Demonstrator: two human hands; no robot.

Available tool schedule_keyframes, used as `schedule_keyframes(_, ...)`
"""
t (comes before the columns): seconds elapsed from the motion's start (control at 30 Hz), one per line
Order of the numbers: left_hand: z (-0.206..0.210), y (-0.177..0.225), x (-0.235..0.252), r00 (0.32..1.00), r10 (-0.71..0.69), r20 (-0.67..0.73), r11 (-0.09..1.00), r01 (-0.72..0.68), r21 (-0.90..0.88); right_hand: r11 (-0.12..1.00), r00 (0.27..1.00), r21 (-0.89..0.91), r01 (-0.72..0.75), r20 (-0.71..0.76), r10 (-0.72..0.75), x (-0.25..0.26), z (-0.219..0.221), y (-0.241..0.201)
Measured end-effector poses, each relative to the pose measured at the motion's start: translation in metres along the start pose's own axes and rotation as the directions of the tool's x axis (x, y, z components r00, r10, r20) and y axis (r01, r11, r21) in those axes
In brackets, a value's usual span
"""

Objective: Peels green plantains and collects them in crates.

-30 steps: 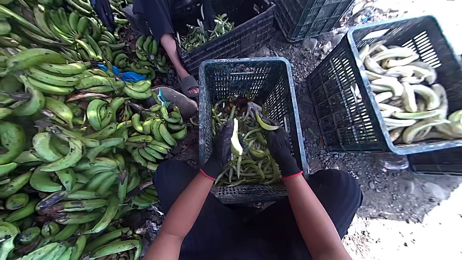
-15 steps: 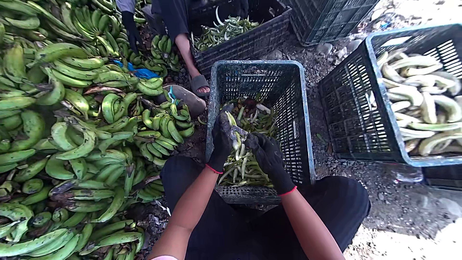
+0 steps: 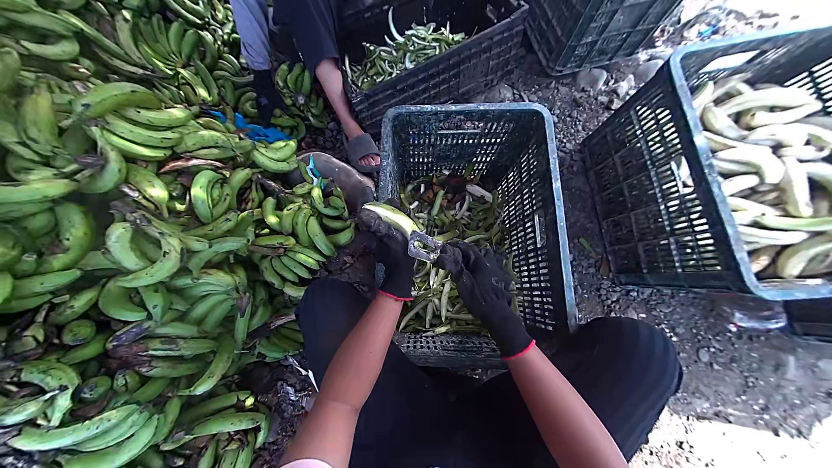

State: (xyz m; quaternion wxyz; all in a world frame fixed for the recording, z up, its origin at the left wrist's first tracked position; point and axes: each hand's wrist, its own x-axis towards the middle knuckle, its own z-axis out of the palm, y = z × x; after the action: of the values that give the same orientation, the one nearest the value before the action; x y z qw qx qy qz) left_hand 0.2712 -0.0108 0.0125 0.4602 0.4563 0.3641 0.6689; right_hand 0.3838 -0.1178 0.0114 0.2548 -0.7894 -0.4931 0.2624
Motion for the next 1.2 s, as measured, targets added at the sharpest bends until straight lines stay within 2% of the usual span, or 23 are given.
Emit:
schedule_keyframes(0.1, -0.002, 0.006, -0.004, 0.999, -0.025, 0.036, 0.996, 0.028, -0.081, 1.000, 0.999, -0.010, 0.002, -0.038, -0.003, 0.001, 0.002, -0.001)
schedule_keyframes(0.17, 0.001, 0.006, -0.007, 0.996, -0.029, 0.089, 0.998, 0.033, -0.047, 0.999, 0.999, 0.020, -0.031, -0.037, 0.032, 0.003, 0.000, -0.002)
schedule_keyframes(0.23, 0.002, 0.006, -0.010, 0.973, -0.121, 0.195, 0.993, 0.120, 0.017, 0.997, 0.997, 0.044, -0.058, -0.040, 0.059, 0.007, -0.003, 0.001)
schedule_keyframes(0.3, -0.001, 0.008, -0.008, 0.903, -0.242, 0.355, 0.970, 0.217, 0.111, 0.995, 0.995, 0.068, -0.066, -0.068, 0.071, 0.009, -0.007, 0.005)
schedule_keyframes(0.37, -0.004, 0.005, -0.003, 0.803, -0.330, 0.497, 0.944, 0.290, 0.159, 0.995, 0.991, 0.079, -0.067, -0.111, 0.075, 0.010, -0.010, 0.012)
schedule_keyframes(0.43, -0.001, -0.005, 0.003, 0.734, -0.403, 0.547, 0.904, 0.411, 0.115, 0.991, 0.987, 0.108, -0.082, -0.128, 0.096, 0.012, -0.012, 0.016)
schedule_keyframes(0.47, 0.001, -0.003, 0.003, 0.704, -0.459, 0.542, 0.879, 0.446, 0.165, 0.988, 0.988, 0.120, -0.096, -0.113, 0.109, 0.013, -0.013, 0.017)
schedule_keyframes(0.53, 0.000, 0.000, 0.000, 0.671, -0.548, 0.500, 0.837, 0.429, 0.341, 0.987, 0.990, 0.128, -0.099, -0.088, 0.110, 0.015, -0.014, 0.021)
schedule_keyframes(0.63, -0.006, 0.005, -0.001, 0.634, -0.565, 0.528, 0.817, 0.344, 0.463, 0.982, 0.995, 0.169, -0.080, -0.045, 0.089, 0.015, -0.014, 0.026)
schedule_keyframes(0.73, -0.006, 0.022, -0.013, 0.532, -0.599, 0.599, 0.757, 0.132, 0.640, 0.972, 0.993, 0.221, -0.086, -0.061, 0.102, 0.015, -0.013, 0.027)
schedule_keyframes(0.77, -0.004, 0.022, -0.018, 0.524, -0.593, 0.611, 0.758, 0.108, 0.643, 0.965, 0.991, 0.246, -0.091, -0.069, 0.111, 0.015, -0.015, 0.029)
schedule_keyframes(0.8, -0.004, 0.017, -0.020, 0.557, -0.568, 0.605, 0.779, 0.126, 0.615, 0.955, 0.990, 0.280, -0.102, -0.067, 0.125, 0.014, -0.016, 0.029)
schedule_keyframes(0.87, -0.001, 0.006, -0.020, 0.685, -0.471, 0.556, 0.859, 0.215, 0.464, 0.939, 0.990, 0.330, -0.102, -0.061, 0.129, 0.010, -0.017, 0.026)
schedule_keyframes(0.93, 0.004, 0.010, -0.015, 0.778, -0.435, 0.453, 0.888, 0.288, 0.358, 0.967, 0.993, 0.248, -0.055, -0.089, 0.079, 0.011, -0.013, 0.023)
schedule_keyframes(1.0, 0.005, 0.011, -0.013, 0.875, -0.404, 0.266, 0.882, 0.297, 0.365, 0.994, 0.996, 0.104, -0.038, -0.081, 0.047, 0.012, -0.003, 0.021)
schedule_keyframes(1.07, 0.001, 0.005, -0.013, 0.918, -0.391, 0.064, 0.872, 0.347, 0.344, 1.000, 0.996, -0.001, -0.026, -0.090, 0.026, 0.009, 0.002, 0.013)
schedule_keyframes(1.1, 0.001, 0.005, -0.013, 0.924, -0.381, -0.028, 0.878, 0.371, 0.303, 0.999, 0.989, -0.036, 0.017, -0.146, -0.022, 0.007, 0.004, 0.012)
schedule_keyframes(1.2, 0.002, 0.011, -0.011, 0.909, -0.387, -0.157, 0.908, 0.405, 0.107, 0.985, 0.942, -0.100, 0.142, -0.290, -0.166, 0.005, 0.010, 0.010)
